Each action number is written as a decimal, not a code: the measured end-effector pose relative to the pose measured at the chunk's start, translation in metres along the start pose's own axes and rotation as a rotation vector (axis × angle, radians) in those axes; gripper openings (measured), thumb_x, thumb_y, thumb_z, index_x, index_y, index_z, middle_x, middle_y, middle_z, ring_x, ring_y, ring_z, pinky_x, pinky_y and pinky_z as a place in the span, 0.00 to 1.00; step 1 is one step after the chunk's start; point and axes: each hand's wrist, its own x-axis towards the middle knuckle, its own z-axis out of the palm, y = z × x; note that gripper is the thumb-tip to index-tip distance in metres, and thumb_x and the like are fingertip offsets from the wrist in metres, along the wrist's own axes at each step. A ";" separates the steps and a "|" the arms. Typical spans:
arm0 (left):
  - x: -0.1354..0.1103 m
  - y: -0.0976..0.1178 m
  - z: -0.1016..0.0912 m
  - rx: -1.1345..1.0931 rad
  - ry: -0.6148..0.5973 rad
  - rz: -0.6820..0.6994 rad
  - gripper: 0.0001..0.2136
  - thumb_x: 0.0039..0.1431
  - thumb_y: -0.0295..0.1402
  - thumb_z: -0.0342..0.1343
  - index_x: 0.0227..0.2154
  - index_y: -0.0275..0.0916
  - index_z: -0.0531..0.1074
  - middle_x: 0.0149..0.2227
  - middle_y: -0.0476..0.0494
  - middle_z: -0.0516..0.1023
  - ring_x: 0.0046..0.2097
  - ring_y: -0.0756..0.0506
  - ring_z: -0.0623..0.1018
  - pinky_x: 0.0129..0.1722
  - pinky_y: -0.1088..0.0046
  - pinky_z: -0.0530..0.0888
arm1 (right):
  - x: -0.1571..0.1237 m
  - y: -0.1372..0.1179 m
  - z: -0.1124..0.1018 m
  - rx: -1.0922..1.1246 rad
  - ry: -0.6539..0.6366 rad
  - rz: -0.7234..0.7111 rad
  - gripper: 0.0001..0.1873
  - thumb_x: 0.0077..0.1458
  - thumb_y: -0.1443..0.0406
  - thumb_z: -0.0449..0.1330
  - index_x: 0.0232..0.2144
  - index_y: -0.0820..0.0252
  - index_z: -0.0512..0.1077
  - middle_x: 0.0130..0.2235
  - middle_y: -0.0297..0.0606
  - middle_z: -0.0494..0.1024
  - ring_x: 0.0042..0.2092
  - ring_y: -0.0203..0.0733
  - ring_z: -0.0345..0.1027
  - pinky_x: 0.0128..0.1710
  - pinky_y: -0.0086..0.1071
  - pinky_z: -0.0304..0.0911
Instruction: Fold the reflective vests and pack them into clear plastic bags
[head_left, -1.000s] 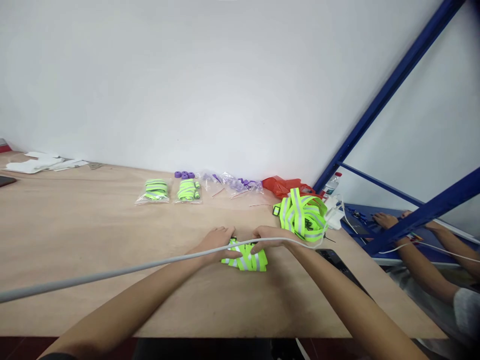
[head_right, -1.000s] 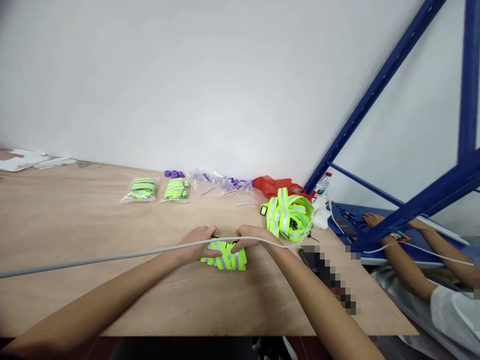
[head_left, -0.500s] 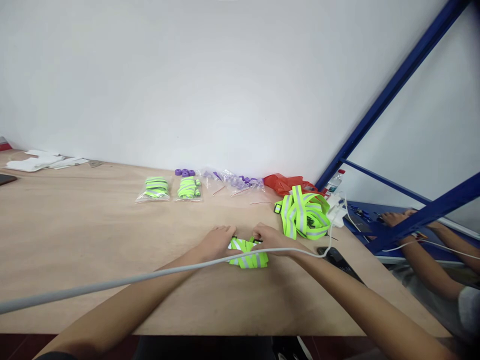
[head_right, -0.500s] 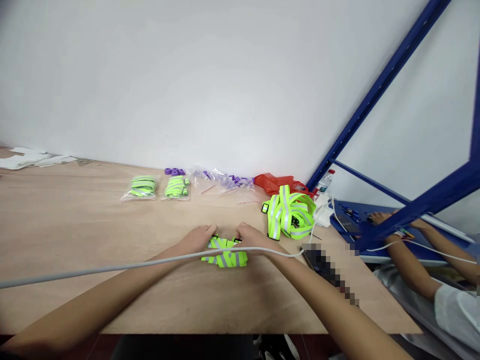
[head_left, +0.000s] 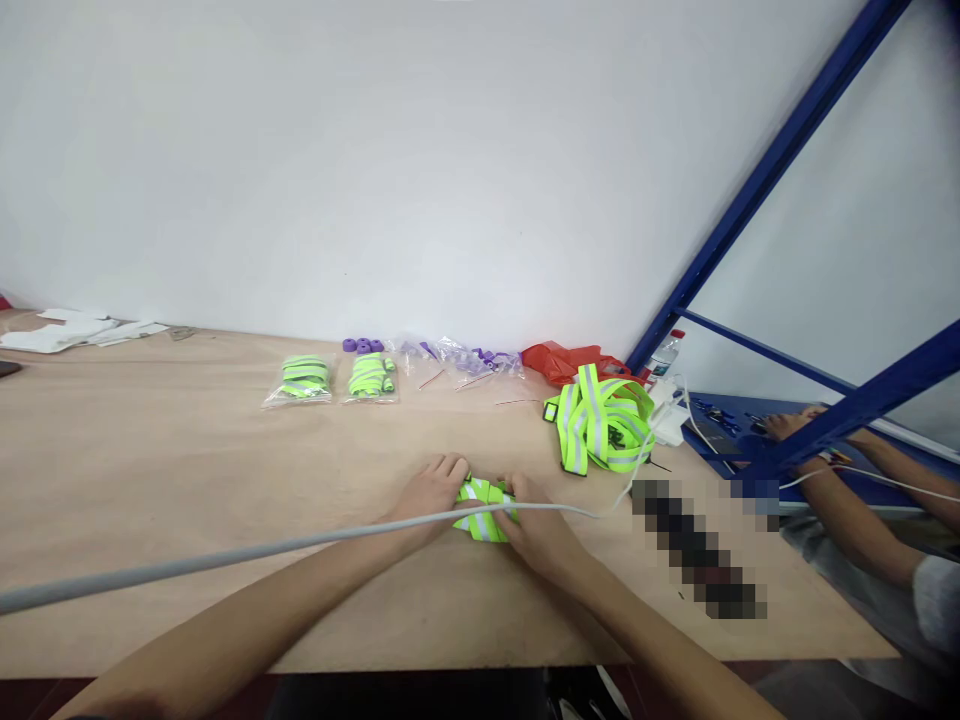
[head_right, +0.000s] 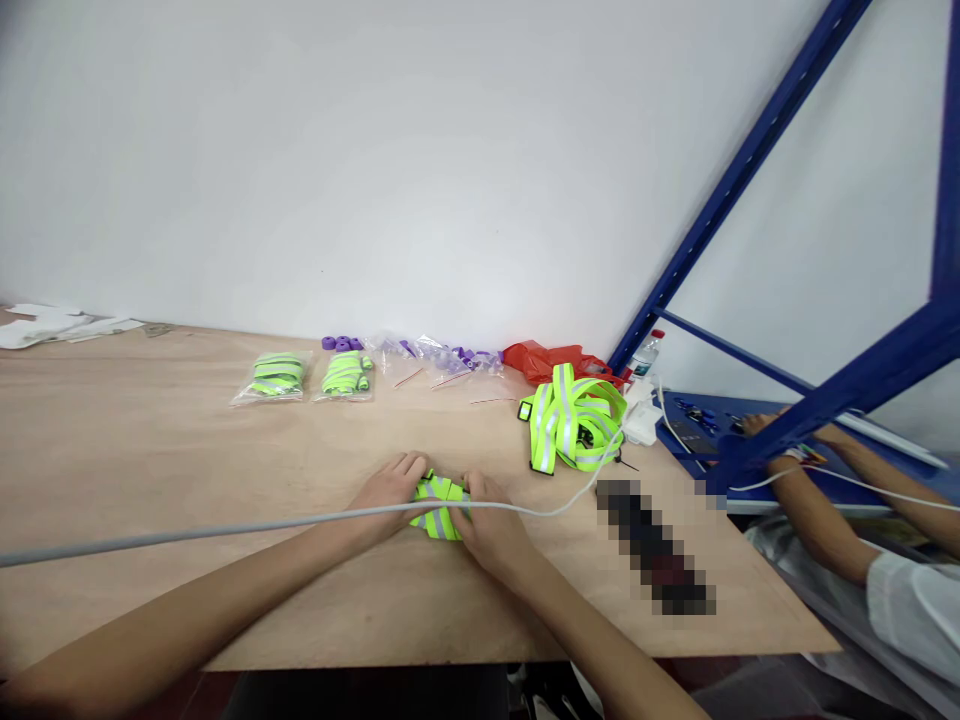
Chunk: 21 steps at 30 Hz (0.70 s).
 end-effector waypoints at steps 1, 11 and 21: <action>-0.001 0.000 0.001 0.008 0.018 0.008 0.16 0.68 0.49 0.56 0.42 0.40 0.68 0.51 0.36 0.74 0.51 0.36 0.73 0.48 0.60 0.71 | -0.001 0.000 0.004 -0.023 0.028 -0.020 0.10 0.65 0.61 0.53 0.45 0.58 0.68 0.42 0.45 0.78 0.45 0.52 0.72 0.44 0.40 0.65; 0.000 -0.009 0.009 0.085 0.077 0.107 0.16 0.68 0.50 0.55 0.39 0.41 0.72 0.43 0.38 0.74 0.47 0.36 0.71 0.47 0.57 0.69 | 0.004 -0.004 0.024 -0.216 0.035 -0.171 0.47 0.50 0.48 0.71 0.65 0.60 0.63 0.57 0.54 0.75 0.55 0.60 0.71 0.54 0.49 0.67; 0.001 -0.011 0.018 0.086 0.111 0.145 0.21 0.66 0.54 0.54 0.42 0.39 0.71 0.43 0.38 0.75 0.47 0.38 0.73 0.47 0.59 0.70 | 0.011 0.007 0.030 -0.286 0.033 -0.283 0.43 0.52 0.47 0.67 0.65 0.59 0.66 0.61 0.55 0.73 0.54 0.62 0.72 0.50 0.49 0.69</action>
